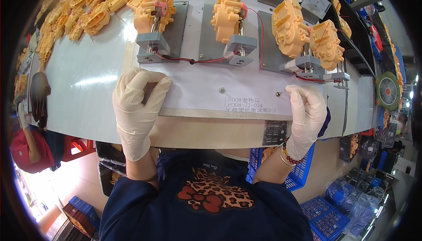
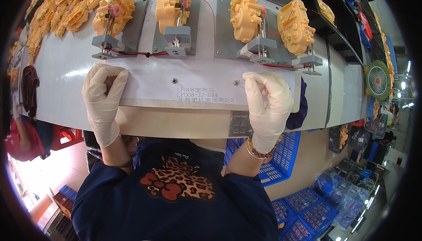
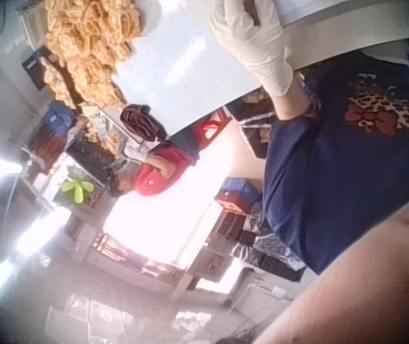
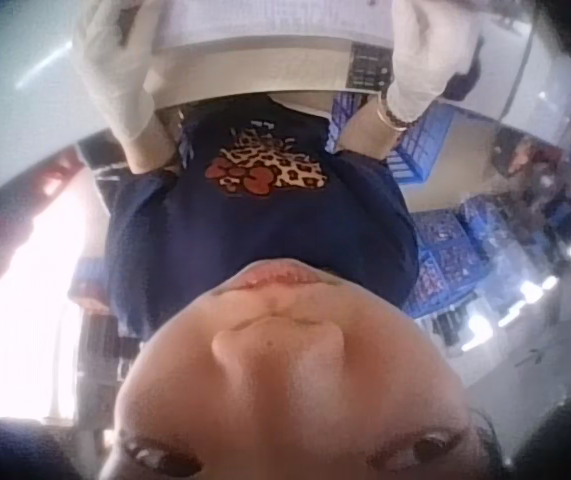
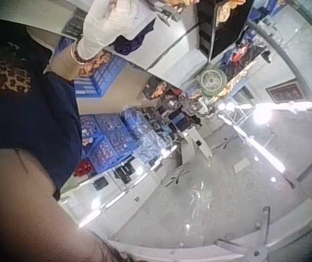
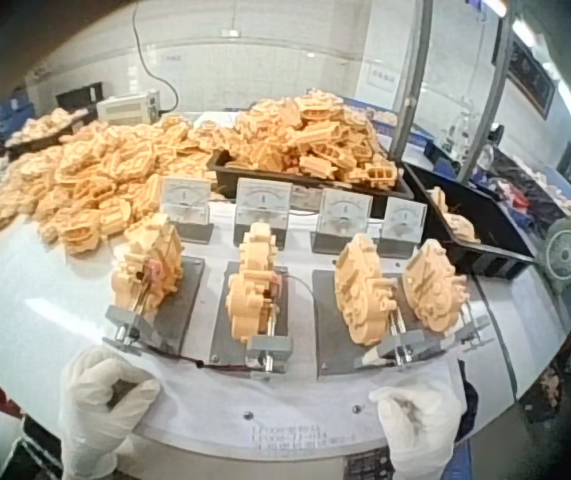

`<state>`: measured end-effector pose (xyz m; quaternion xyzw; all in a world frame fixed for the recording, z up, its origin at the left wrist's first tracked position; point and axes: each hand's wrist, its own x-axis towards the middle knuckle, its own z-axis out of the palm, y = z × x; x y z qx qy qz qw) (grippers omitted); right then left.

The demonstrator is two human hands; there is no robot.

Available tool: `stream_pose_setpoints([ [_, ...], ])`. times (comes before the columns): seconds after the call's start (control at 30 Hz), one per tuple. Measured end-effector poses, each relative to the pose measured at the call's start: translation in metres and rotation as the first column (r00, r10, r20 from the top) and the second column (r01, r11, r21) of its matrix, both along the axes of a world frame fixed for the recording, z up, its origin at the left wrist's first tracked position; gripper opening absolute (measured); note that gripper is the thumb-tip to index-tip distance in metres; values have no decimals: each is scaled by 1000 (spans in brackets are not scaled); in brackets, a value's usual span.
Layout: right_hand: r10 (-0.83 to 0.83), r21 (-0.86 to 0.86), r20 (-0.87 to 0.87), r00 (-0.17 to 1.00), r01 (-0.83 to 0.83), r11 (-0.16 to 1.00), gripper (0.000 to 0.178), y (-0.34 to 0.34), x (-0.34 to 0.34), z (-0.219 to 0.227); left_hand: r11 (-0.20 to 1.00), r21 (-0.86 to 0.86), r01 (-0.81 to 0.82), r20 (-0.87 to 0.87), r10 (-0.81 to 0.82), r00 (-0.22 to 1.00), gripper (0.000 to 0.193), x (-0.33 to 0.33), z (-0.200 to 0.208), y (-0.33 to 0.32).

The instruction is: Assembling and testing plastic toy casing parts on a workbench.

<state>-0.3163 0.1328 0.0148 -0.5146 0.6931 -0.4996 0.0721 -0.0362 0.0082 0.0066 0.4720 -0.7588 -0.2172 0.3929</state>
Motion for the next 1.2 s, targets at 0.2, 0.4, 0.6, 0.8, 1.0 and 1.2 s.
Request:
stream_pose_setpoints([
  [0.2, 1, 3, 10, 1000, -1, 1000, 9, 0, 1, 1, 1000, 12, -8, -6, 8, 1000, 11, 0, 1, 1],
  [0.4, 2, 10, -13, 1000, -2, 1000, 9, 0, 0, 1, 1000, 13, -3, -18, 3, 1000, 12, 0, 0, 1],
  [0.6, -1, 10, -11, 1000, 1, 1000, 8, 0, 0, 2, 1000, 6, -3, -15, 3, 1000, 12, 0, 0, 1],
  [0.8, 5, -13, -4, 1000, -5, 1000, 8, -1, 0, 0, 1000, 6, -11, -5, 11, 1000, 12, 0, 0, 1],
  [1.0, 7, -3, -16, 1000, -7, 1000, 9, 0, 0, 1, 1000, 11, -17, -9, 17, 1000, 12, -1, 1, 2],
  [1.2, -4, 3, -15, 1000, 4, 1000, 9, 0, 0, 1, 1000, 14, -7, -22, 8, 1000, 12, -1, 0, 1],
])
